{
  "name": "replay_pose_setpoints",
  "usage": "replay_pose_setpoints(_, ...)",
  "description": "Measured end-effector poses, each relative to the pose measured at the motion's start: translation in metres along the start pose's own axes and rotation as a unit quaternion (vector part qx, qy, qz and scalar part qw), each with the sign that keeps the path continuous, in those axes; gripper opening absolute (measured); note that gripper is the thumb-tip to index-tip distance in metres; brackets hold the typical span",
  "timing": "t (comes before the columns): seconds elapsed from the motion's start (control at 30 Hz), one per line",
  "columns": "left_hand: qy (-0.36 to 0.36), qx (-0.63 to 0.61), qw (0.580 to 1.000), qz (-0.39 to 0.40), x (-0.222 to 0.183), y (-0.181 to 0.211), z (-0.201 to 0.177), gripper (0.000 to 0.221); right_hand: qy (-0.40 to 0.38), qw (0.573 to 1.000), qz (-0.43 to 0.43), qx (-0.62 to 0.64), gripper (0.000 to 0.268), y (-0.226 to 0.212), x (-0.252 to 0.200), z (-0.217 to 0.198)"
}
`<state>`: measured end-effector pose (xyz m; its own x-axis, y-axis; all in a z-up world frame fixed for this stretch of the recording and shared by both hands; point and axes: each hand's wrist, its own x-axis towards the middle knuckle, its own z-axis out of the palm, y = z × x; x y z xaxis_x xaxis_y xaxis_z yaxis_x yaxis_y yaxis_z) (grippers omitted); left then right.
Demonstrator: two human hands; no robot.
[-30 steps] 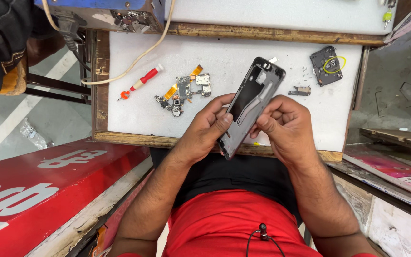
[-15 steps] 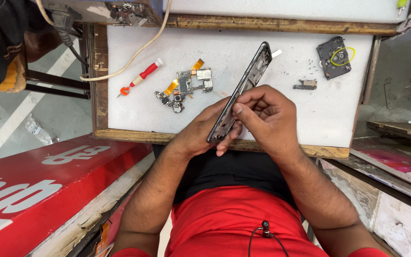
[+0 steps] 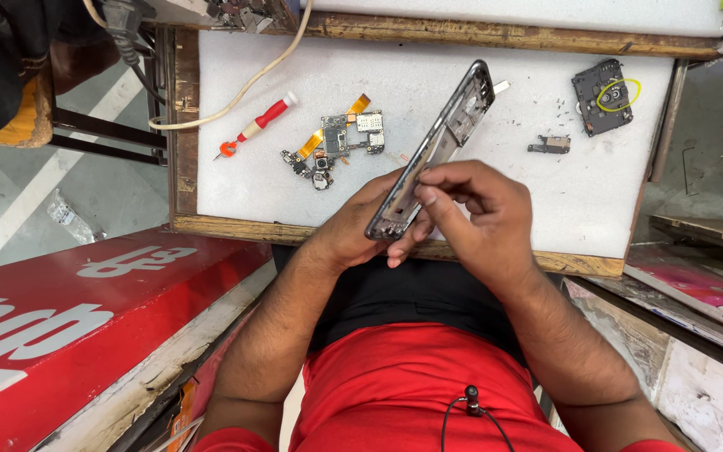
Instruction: The person disassembles a smartphone, removes the back cover, and detaches internal components including the motherboard and camera module. They clean the motherboard with a toothbrush and liquid, then reassemble the camera module and other parts on the workbench.
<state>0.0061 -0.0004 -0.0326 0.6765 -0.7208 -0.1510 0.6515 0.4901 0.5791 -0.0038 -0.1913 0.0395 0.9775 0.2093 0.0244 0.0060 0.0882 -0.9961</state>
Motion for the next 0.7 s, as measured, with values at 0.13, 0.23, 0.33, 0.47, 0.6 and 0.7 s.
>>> replay_pose_setpoints(0.13, 0.012, -0.040, 0.999, -0.011, -0.002, -0.003, -0.005, 0.051, -0.007, 0.987, -0.076, -0.138, 0.014, -0.008, -0.004, 0.005)
replay_pose_setpoints(0.23, 0.008, -0.050, 0.999, -0.009, -0.002, -0.001, -0.002, 0.052, -0.003, 0.974, -0.115, -0.193, 0.013, -0.009, -0.009, 0.005)
replay_pose_setpoints(0.33, -0.018, -0.065, 0.998, 0.007, -0.001, 0.006, 0.007, 0.061, 0.001, 0.966, -0.141, -0.218, 0.014, -0.001, -0.014, -0.001)
replay_pose_setpoints(0.47, 0.049, 0.007, 0.997, 0.067, -0.004, 0.013, 0.026, 0.060, 0.032, 0.982, -0.100, -0.160, 0.014, 0.011, -0.025, -0.019)
replay_pose_setpoints(0.6, 0.162, 0.199, 0.955, 0.147, -0.017, 0.021, 0.037, 0.057, 0.098, 0.990, -0.018, -0.099, 0.017, 0.020, -0.027, -0.046)
replay_pose_setpoints(0.7, 0.178, 0.277, 0.926, 0.184, -0.024, 0.023, 0.041, 0.054, 0.062, 0.998, 0.024, 0.016, 0.029, 0.025, -0.026, -0.061)
